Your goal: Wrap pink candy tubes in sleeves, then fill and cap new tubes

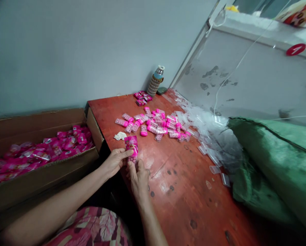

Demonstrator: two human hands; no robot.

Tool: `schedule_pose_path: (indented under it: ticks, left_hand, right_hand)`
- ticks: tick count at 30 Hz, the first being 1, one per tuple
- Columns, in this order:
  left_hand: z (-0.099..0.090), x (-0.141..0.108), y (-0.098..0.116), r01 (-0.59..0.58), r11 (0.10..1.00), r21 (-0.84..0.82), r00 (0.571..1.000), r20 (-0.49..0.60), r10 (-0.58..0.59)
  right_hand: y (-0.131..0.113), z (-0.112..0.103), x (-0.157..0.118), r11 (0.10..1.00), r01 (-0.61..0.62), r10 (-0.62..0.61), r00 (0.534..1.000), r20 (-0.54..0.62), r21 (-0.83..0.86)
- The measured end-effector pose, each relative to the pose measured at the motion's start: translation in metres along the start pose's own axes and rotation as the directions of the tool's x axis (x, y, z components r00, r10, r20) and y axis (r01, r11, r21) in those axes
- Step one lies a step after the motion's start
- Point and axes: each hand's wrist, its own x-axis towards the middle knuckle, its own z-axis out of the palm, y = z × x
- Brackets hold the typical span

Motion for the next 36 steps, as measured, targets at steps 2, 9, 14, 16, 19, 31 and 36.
schedule_pose_path:
  ticks: [2, 9, 14, 16, 19, 31, 36]
  left_hand:
    - [-0.002, -0.002, 0.0, 0.016, 0.999, 0.033, 0.998, 0.055, -0.018]
    - [-0.005, -0.005, 0.002, 0.059, 0.995, 0.078, 0.989, 0.135, -0.069]
    - [-0.008, -0.007, -0.002, 0.038, 0.999, -0.03, 0.999, 0.002, -0.038]
    - [-0.006, -0.011, -0.006, 0.063, 0.998, -0.024, 0.996, 0.059, -0.061]
    - [-0.001, -0.019, -0.007, 0.056, 0.998, -0.029, 0.995, 0.086, -0.054]
    - [-0.045, -0.013, 0.024, -0.414, 0.611, 0.675, 0.809, -0.034, 0.587]
    - [-0.048, 0.003, -0.01, -0.398, 0.105, 0.911, 0.787, 0.28, 0.55]
  right_hand:
    - [-0.001, 0.0, 0.001, 0.998, -0.031, 0.027, 0.998, 0.05, 0.063]
    - [0.003, 0.002, 0.001, 0.932, -0.076, 0.044, 0.994, 0.098, 0.354]
    - [0.003, 0.001, -0.004, 0.907, -0.059, 0.021, 0.995, 0.096, 0.418]
    - [0.002, 0.001, -0.003, 0.908, -0.046, 0.018, 0.997, 0.071, 0.417]
    - [0.002, 0.004, 0.001, 0.91, -0.032, 0.022, 0.999, 0.03, 0.414]
    - [0.006, -0.009, 0.005, 0.956, -0.082, 0.076, 0.997, 0.034, 0.283]
    - [0.003, -0.008, 0.004, 0.973, -0.061, 0.056, 0.998, 0.03, 0.224]
